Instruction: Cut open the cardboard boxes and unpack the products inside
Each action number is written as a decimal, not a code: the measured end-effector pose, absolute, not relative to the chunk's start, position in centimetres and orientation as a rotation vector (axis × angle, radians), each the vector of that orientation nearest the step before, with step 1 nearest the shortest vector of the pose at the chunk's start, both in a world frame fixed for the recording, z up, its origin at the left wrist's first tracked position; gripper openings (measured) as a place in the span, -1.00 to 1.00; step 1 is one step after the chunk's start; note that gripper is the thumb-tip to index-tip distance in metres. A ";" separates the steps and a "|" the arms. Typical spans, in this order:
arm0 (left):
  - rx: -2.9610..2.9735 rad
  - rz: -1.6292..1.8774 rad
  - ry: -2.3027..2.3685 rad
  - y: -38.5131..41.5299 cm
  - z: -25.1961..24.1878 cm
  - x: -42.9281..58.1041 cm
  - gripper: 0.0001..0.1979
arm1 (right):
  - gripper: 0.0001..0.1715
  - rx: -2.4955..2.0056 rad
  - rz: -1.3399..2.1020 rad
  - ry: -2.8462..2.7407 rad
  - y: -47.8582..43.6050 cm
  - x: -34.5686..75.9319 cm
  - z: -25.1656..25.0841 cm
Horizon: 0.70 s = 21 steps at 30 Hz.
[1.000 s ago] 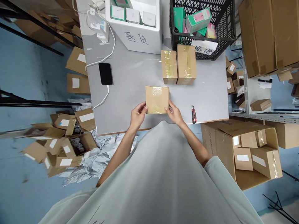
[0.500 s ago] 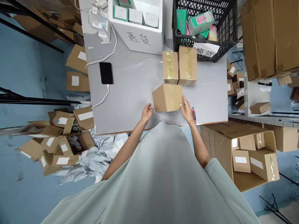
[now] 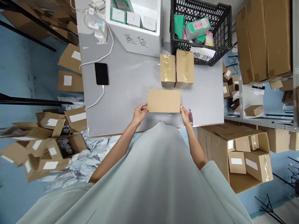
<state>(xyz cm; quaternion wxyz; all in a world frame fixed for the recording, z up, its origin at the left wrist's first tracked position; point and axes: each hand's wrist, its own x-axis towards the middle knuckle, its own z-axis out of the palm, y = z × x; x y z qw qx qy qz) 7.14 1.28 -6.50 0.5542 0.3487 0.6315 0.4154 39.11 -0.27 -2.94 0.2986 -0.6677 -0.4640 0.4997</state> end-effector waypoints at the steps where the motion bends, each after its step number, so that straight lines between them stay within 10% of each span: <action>1: 0.872 0.984 1.510 1.0 -6.3 6.3 -0.58 | 0.01 -1.779 1.384 -1.146 -0.6 38.5 -3.6; 13: 1.087 1.029 1.423 -1.6 -3.1 6.4 -0.63 | -0.14 -2.112 1.075 -1.233 -1.1 38.3 -6.4; 21: 0.798 0.791 1.178 1.6 -3.3 9.4 -0.02 | -0.26 -2.295 0.866 -1.220 0.1 41.1 -5.4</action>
